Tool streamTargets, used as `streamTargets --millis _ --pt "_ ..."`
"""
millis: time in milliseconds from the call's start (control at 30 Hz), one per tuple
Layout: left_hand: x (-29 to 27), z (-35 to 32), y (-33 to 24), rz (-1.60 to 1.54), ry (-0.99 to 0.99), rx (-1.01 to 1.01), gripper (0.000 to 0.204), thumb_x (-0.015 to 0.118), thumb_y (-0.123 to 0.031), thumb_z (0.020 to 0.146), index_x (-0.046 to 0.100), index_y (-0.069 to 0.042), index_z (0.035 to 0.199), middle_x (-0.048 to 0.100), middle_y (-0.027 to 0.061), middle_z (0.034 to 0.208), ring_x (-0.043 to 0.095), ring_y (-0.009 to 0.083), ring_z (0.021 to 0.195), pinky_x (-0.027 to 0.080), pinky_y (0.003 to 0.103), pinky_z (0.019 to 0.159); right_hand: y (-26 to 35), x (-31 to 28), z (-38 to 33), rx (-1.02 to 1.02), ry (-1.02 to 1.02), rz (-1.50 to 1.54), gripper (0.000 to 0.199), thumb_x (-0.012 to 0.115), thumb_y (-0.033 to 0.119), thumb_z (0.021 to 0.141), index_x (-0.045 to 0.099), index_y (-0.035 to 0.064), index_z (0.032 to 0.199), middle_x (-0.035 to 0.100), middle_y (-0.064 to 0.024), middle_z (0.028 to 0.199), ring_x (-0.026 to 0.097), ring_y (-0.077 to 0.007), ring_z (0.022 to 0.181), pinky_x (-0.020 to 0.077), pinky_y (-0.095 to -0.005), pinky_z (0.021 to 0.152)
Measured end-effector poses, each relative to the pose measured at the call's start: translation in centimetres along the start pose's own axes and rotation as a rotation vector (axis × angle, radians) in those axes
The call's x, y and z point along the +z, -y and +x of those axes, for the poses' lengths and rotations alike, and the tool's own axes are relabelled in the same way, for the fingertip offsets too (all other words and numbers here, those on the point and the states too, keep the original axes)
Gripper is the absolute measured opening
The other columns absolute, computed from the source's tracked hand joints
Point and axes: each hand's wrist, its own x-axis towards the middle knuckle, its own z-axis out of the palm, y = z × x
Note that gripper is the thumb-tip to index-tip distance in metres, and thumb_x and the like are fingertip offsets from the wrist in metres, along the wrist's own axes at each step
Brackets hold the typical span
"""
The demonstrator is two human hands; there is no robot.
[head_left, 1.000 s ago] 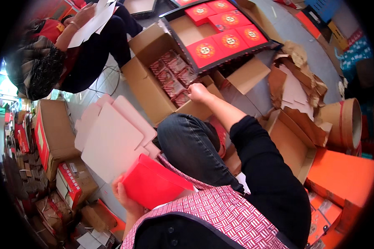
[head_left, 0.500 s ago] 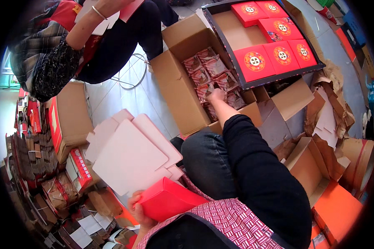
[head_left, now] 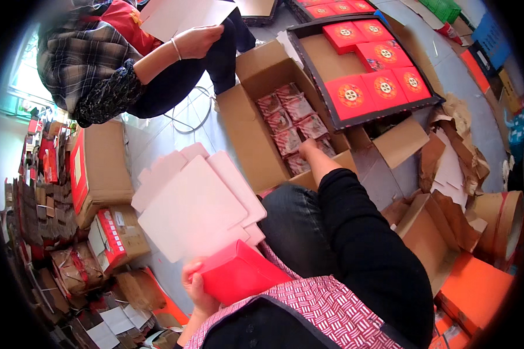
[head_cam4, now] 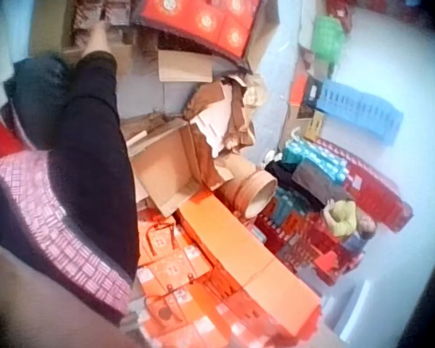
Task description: The person folds flat white cardboard pieces into small boxes and inserts red paper packets into them. They place the completed boxes into a larger cardboard container. The person repeats this process multiple times.
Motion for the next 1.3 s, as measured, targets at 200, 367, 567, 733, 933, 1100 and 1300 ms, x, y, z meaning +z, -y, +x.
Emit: streamTargets --millis 200,367,567,733,933,1100,1300 --pt "-0.1 1.1 -1.2 0.121 0.048 0.057 0.034 0.067 -0.035 0.085 0.057 -0.005 0.099 0.06 0.0175 0.1 0.058 0.0236 0.092 0.048 0.036 0.082 0.5 -1.4 -0.2 0.284 -0.399 0.526 0.017 0.059 0.009 0.078 0.071 0.0016 0.087 0.066 -0.0231 0.102 0.063 -0.0361 0.099 0.0527 -0.0418 0.08" --pt "-0.8 1.9 -0.4 0.091 0.088 0.098 0.037 0.065 -0.036 0.086 0.058 -0.002 0.099 0.06 0.0169 0.101 0.058 0.0239 0.092 0.047 0.037 0.082 0.6 -4.3 -6.0 -0.132 -1.064 0.562 0.022 0.058 0.008 0.076 0.068 -0.0005 0.094 0.064 -0.0215 0.105 0.063 -0.033 0.097 0.0502 -0.035 0.084" --pt "-0.9 3.0 3.1 -0.056 0.136 0.124 0.033 0.061 -0.034 0.09 0.057 -0.002 0.098 0.061 0.011 0.095 0.057 0.019 0.086 0.048 0.035 0.079 -2.5 -9.4 -30.5 -0.318 -0.802 1.714 0.012 0.053 0.012 0.091 0.06 0.003 0.087 0.063 -0.0042 0.089 0.059 -0.013 0.087 0.0486 -0.0307 0.083" --pt "2.0 4.6 3.6 -0.114 0.328 -0.24 0.045 0.054 -0.032 0.094 0.05 -0.004 0.128 0.058 0.0188 0.121 0.055 0.0363 0.109 0.036 0.049 0.102 -1.6 -11.4 -51.1 -0.423 -0.909 2.088 0.019 0.05 0.018 0.096 0.059 0.0016 0.096 0.065 -0.0117 0.1 0.064 -0.0215 0.095 0.0509 -0.0392 0.089" --pt "10.4 -0.3 2.3 -0.497 0.568 -0.285 0.013 0.052 -0.018 0.095 0.05 -0.006 0.089 0.058 0.0036 0.085 0.055 0.0107 0.077 0.048 0.025 0.069 2.5 -6.6 -64.9 -0.48 -1.153 2.084 0.018 0.052 0.017 0.095 0.059 0.0012 0.096 0.065 -0.013 0.102 0.064 -0.0234 0.095 0.0525 -0.0403 0.089" --pt "13.6 -4.4 4.4 -0.47 0.705 -0.397 0.013 0.052 -0.02 0.096 0.048 -0.007 0.094 0.055 0.0024 0.086 0.053 0.0103 0.077 0.047 0.024 0.067 6.1 -3.3 -71.5 -0.459 -1.303 2.074 0.016 0.052 0.015 0.095 0.061 0.0014 0.097 0.065 -0.0138 0.103 0.064 -0.0246 0.096 0.0536 -0.0403 0.087" --pt "14.1 -6.4 2.4 -0.48 0.786 -0.526 0.017 0.053 -0.021 0.096 0.046 -0.005 0.097 0.055 0.0038 0.091 0.054 0.0105 0.08 0.049 0.026 0.07 6.5 -2.8 -73.0 -0.448 -1.511 2.016 0.014 0.052 0.013 0.095 0.062 0.0021 0.094 0.066 -0.0126 0.102 0.065 -0.0233 0.095 0.0533 -0.0409 0.089"
